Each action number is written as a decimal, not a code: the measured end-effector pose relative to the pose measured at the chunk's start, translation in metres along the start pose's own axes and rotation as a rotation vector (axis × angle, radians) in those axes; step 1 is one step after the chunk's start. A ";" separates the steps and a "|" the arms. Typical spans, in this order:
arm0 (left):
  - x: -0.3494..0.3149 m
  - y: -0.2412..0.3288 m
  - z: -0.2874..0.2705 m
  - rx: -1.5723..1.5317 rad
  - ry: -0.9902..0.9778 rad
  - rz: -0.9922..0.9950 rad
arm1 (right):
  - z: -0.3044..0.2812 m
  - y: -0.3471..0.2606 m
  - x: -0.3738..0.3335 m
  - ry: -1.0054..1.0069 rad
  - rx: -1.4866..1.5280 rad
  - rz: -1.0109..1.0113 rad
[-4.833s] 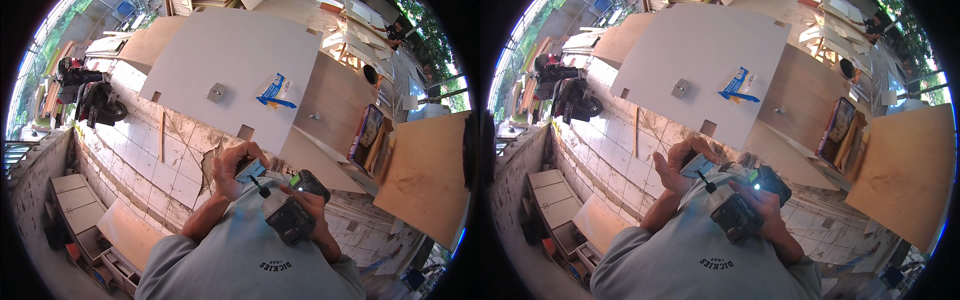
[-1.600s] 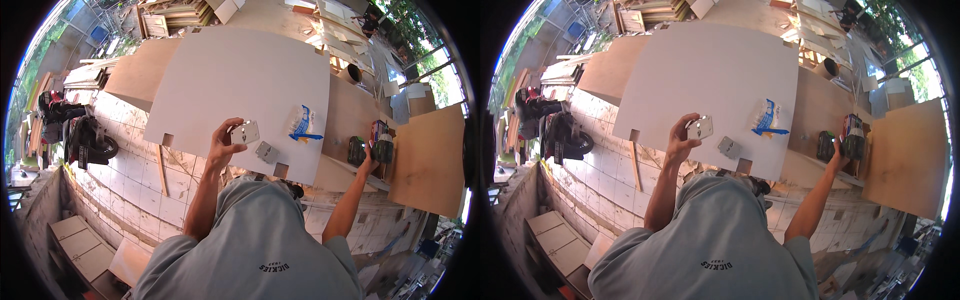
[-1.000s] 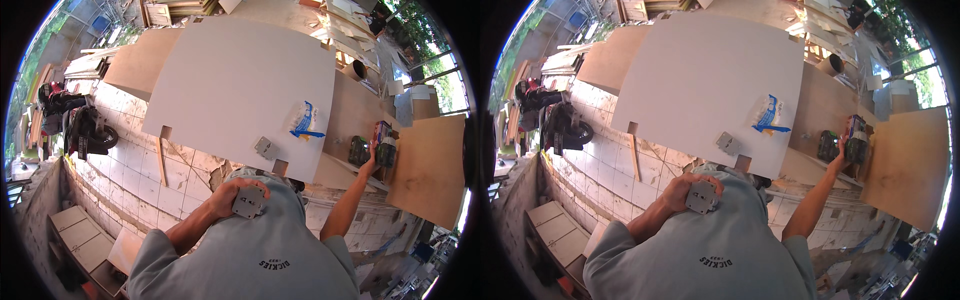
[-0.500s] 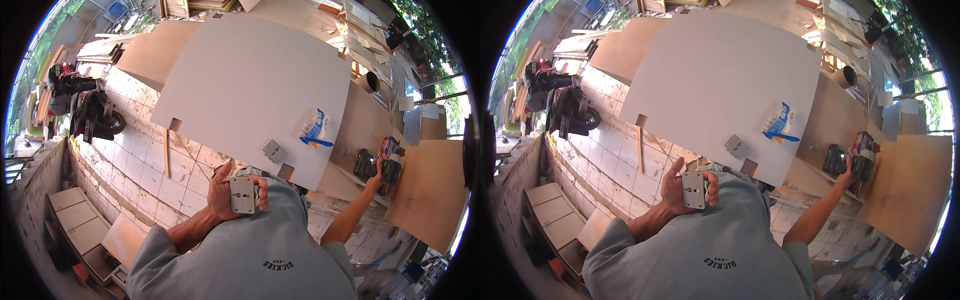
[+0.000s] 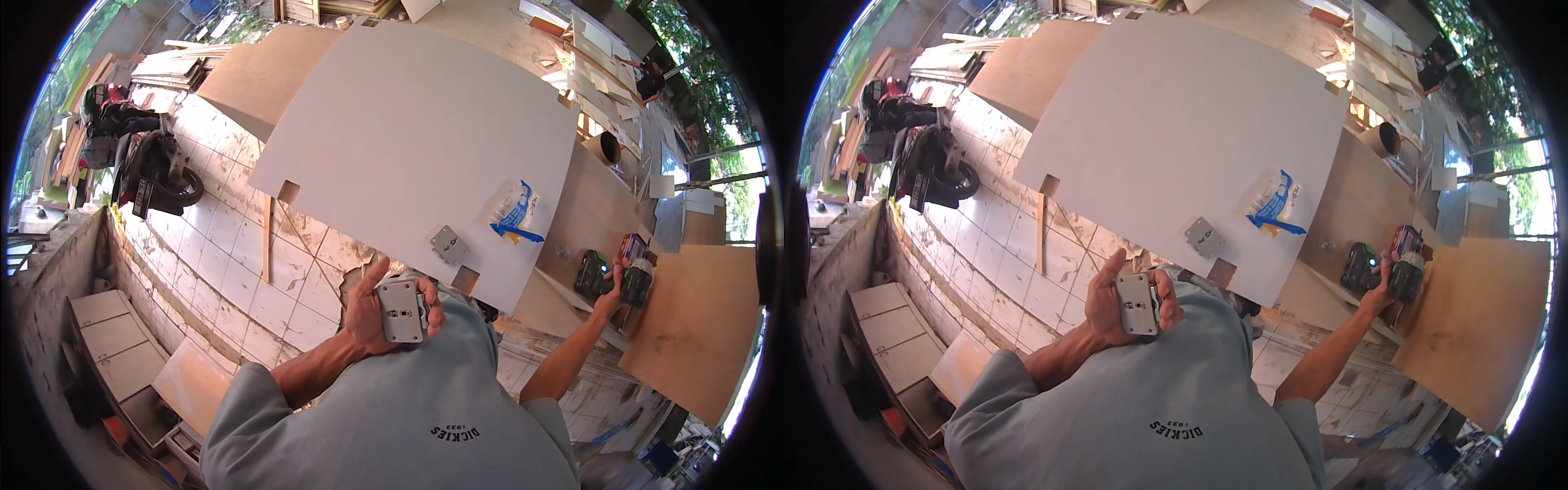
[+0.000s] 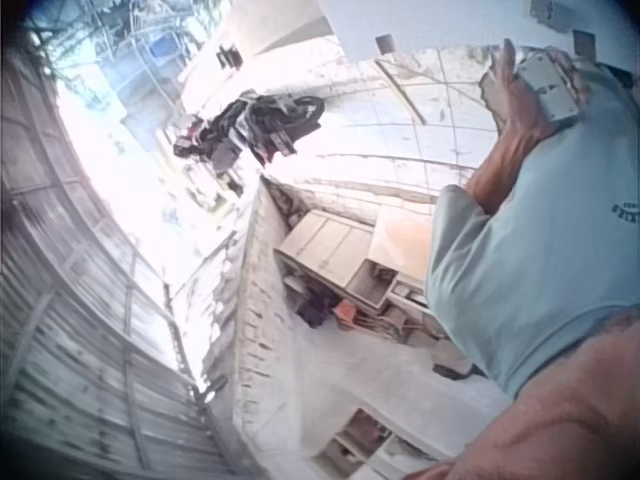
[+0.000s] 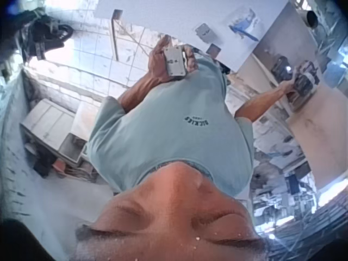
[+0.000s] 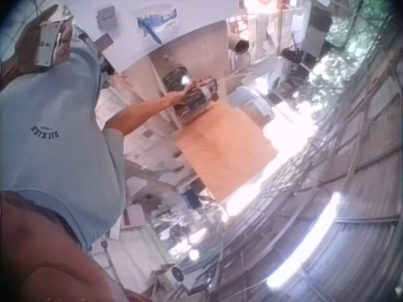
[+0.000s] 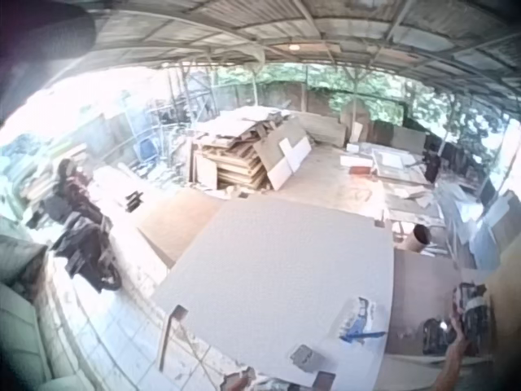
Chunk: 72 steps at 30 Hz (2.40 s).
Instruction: The person attaches metal hinges to a white cabinet door using an electric drill and screws.
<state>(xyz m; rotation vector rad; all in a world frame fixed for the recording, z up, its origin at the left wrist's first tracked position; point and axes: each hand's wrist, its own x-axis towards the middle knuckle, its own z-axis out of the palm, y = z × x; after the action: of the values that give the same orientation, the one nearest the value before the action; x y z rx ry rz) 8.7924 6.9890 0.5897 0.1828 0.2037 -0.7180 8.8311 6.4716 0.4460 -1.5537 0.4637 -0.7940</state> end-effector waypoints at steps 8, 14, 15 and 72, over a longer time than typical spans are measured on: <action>0.008 0.011 0.005 0.160 0.064 0.279 | -0.009 -0.011 0.005 0.092 0.116 0.158; 0.027 0.015 0.000 0.267 0.142 0.389 | 0.016 -0.125 -0.030 -0.083 -0.199 -0.115; 0.031 0.016 -0.001 0.283 0.165 0.407 | 0.027 -0.149 -0.040 -0.118 -0.275 -0.158; 0.025 0.053 -0.001 0.975 0.111 0.488 | 0.187 -0.242 -0.242 -1.116 -0.243 -0.088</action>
<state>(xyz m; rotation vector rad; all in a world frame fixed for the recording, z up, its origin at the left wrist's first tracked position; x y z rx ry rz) 8.8462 7.0123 0.5871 1.1634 -0.1044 -0.2661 8.7630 6.8080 0.6310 -1.9764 -0.3480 0.1526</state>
